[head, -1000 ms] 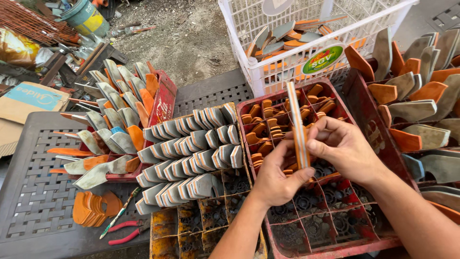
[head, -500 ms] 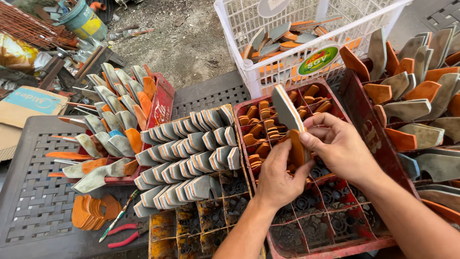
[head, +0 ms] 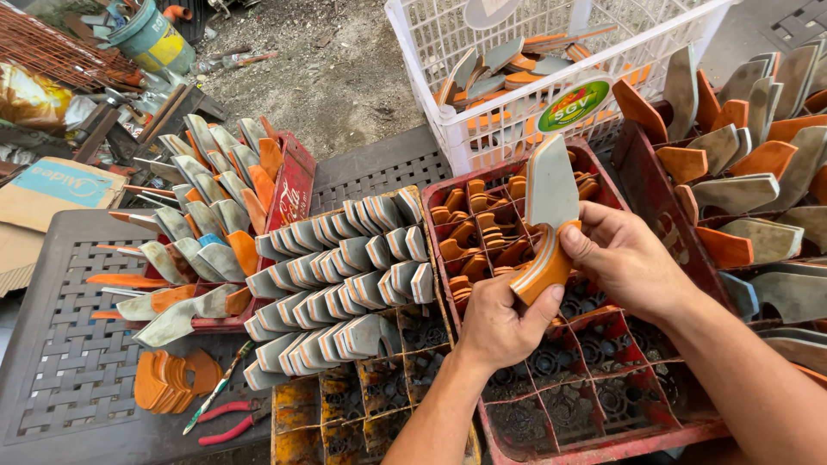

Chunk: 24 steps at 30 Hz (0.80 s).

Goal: The person repeatedly picks up a metal blade and an orange handle from trays, aligns them, and presses them together to form a complete knife. The assembled knives are placed back into a compartmentalized tray. This process is repeated multiple times throughout the clip.

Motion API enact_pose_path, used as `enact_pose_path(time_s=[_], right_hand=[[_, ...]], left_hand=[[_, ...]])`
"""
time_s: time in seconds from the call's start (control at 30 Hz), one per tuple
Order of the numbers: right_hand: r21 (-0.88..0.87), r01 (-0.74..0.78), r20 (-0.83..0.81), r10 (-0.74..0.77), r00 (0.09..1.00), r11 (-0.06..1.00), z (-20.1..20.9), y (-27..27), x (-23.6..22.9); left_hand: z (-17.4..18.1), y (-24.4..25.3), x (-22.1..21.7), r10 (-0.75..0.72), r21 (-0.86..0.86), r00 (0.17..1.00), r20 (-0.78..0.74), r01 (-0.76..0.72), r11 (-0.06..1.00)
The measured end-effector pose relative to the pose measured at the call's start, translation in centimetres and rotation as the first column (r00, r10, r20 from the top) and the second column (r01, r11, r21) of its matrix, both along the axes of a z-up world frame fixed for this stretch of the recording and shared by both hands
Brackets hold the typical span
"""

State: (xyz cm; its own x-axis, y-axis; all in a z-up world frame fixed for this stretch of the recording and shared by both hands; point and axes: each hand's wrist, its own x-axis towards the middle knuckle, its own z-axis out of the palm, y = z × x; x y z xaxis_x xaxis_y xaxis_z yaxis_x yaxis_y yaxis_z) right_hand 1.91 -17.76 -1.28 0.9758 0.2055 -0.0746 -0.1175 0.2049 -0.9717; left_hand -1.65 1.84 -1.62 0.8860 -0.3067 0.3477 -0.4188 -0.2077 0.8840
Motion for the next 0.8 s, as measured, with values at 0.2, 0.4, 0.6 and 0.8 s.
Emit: enact_pose_path(time_s=[0.2,0.4,0.6,0.8], right_hand=[[0.044,-0.027,0.022,0.026,0.999,0.999,0.3,0.6,-0.4],[0.1,-0.003,-0.018,0.005,1.0,0.995,0.1,0.7,-0.3],[-0.098,0.07,-0.095,-0.079,0.992,0.993,-0.1,-0.5,0.2],[0.083,0.07,-0.236,-0.048,0.97,0.994,-0.8,-0.2,0.9]], left_hand=[[0.0,0.0,-0.6,-0.012,-0.023,1.0,0.014,0.012,1.0],[0.0,-1.0,-1.1,0.072,0.03,0.992,0.102,-0.076,0.997],[-0.7,0.0,-0.5,0.028,0.073,0.997,0.068,-0.032,0.997],[-1.4,0.8,0.4,-0.043,-0.031,0.985,-0.165,0.038,0.999]])
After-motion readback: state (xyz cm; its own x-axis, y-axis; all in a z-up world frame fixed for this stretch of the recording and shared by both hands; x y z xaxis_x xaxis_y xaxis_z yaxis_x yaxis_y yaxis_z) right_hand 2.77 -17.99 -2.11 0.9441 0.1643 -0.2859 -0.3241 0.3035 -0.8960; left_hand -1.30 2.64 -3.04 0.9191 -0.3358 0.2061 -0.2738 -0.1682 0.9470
